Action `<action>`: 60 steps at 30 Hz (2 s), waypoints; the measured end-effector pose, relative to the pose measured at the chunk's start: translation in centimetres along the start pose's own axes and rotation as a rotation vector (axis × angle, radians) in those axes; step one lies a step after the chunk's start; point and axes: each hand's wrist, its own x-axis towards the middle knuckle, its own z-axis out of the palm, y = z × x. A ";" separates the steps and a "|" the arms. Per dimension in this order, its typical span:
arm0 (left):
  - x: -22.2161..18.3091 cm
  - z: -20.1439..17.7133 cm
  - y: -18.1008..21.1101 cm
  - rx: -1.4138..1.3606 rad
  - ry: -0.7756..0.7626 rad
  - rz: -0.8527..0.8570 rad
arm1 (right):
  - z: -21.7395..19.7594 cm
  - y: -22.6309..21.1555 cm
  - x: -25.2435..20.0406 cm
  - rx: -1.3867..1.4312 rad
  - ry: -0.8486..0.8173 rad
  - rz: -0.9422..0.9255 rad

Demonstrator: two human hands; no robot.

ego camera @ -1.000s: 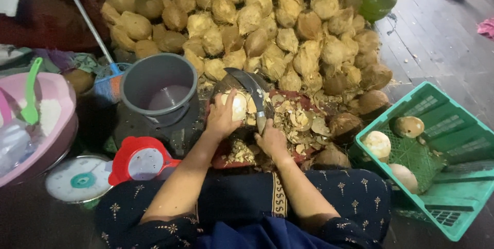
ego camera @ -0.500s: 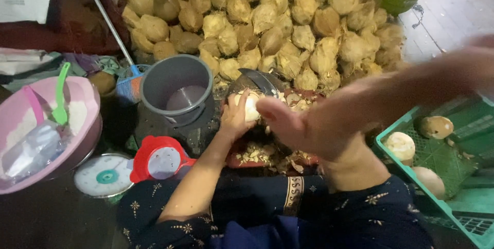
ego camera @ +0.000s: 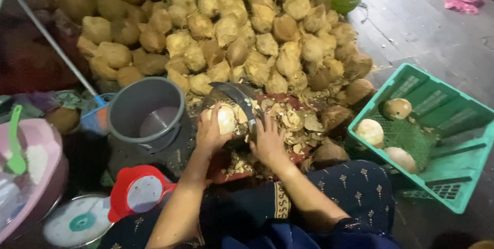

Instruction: The person sits on the floor and uses a knife to peel the husk off a coconut, rotating it to remove the outer layer. The peeled coconut is placed into a green crate while husk fragments accumulate on the floor.

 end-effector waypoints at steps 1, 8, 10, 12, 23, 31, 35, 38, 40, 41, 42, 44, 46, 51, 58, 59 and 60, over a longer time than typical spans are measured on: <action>0.0 -0.1 0.3 -0.001 -0.004 0.004 | 3.3 1.1 0.8 -0.002 -0.001 0.006; -0.3 0.4 0.3 -0.012 0.068 0.061 | 8.0 1.9 2.2 0.100 -0.061 -0.010; -0.8 0.0 0.5 -0.038 0.080 0.084 | 7.4 2.2 2.0 0.170 -0.157 0.034; -1.2 -1.0 1.3 -0.185 0.124 0.019 | 6.9 3.3 2.0 0.596 -0.168 0.009; 3.8 4.6 -5.6 -0.484 0.467 0.159 | 3.2 -0.1 -2.9 1.431 -0.312 0.202; 0.8 2.1 -2.0 -0.386 0.257 0.026 | 3.7 1.1 -1.8 1.271 -0.258 0.102; 1.2 1.8 -1.8 -0.400 0.184 0.006 | -1.7 -0.2 -3.1 1.374 -0.236 0.079; 3.0 2.4 -3.6 -0.354 0.216 0.114 | -3.2 -0.9 -3.6 1.147 0.023 -0.088; 3.6 2.7 -3.8 -0.331 0.236 0.196 | -2.2 -0.9 -3.8 0.957 0.250 -0.202; 3.8 2.4 -3.2 -0.261 0.194 0.134 | -2.0 -1.1 -3.8 0.963 0.290 -0.220; 3.9 2.0 -2.6 -0.190 0.152 0.072 | -1.7 -1.2 -3.7 0.969 0.330 -0.238; 3.8 1.5 -2.9 -0.200 0.128 0.080 | -0.8 -1.2 -1.9 1.097 0.042 -0.107; 3.6 1.1 -2.8 -0.210 0.109 0.089 | -0.5 -1.4 -1.1 1.207 -0.250 0.025; 2.2 -0.2 -2.0 -0.258 0.102 0.109 | 1.8 0.7 -0.7 1.193 -0.311 0.142; 3.3 0.9 -1.3 -0.199 0.063 -0.028 | -2.8 -1.2 -2.8 1.104 0.313 -0.256; 3.2 0.4 -0.9 -0.165 0.048 -0.020 | -1.9 -1.4 -1.7 1.087 0.034 -0.062; 3.0 -0.1 -0.6 -0.131 0.033 -0.012 | -0.9 -1.5 -0.7 1.050 -0.242 0.133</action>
